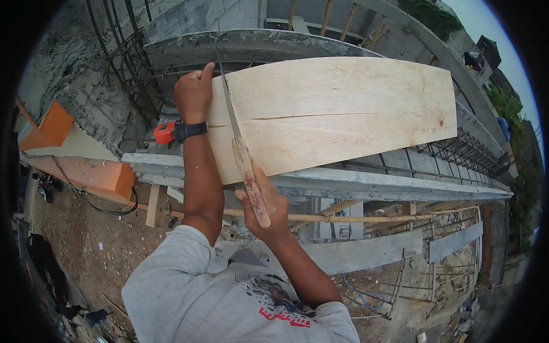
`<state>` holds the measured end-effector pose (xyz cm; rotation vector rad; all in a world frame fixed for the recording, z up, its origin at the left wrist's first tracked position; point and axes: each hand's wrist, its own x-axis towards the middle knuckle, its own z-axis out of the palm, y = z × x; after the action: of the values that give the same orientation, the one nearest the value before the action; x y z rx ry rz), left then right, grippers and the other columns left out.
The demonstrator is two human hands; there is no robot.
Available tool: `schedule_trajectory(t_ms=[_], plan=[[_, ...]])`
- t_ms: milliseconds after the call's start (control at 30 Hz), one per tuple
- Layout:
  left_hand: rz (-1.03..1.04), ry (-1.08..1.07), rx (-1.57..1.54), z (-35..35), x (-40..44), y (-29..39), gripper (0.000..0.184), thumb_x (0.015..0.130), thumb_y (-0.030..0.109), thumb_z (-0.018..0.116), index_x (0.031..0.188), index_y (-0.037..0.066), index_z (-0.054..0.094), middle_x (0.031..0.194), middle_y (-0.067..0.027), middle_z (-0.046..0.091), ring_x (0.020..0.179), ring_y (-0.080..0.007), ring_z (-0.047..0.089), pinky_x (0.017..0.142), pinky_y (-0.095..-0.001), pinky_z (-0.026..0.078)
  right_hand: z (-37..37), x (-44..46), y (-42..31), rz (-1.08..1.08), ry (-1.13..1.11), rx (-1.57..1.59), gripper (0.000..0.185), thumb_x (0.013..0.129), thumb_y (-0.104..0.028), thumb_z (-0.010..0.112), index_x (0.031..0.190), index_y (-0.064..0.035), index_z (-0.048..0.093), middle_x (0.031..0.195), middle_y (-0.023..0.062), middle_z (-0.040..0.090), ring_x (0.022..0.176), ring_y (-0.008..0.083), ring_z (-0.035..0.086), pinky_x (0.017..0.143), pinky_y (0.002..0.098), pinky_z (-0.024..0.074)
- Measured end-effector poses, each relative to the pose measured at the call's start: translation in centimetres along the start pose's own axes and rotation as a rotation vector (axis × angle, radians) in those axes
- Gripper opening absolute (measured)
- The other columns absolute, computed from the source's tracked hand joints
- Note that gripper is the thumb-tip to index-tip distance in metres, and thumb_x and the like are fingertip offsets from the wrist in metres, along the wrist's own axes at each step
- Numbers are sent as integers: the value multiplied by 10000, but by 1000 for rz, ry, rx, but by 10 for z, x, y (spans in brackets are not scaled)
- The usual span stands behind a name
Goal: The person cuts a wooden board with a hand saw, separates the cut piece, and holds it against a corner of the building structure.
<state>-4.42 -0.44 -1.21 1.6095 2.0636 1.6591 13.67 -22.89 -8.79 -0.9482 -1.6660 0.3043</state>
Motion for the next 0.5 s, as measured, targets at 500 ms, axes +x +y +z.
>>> schedule_trajectory(t_ms=[500], plan=[[-18,67,-17,-2,-1,-7,558,920,508,663,658,15,671,645,-217,619,605,-417,592,578,-465,446,-46,-81,-25,125,-73,-59,571,915,-107,757,1387,104,515,1191,286,690,917,329,755,766,333,601]])
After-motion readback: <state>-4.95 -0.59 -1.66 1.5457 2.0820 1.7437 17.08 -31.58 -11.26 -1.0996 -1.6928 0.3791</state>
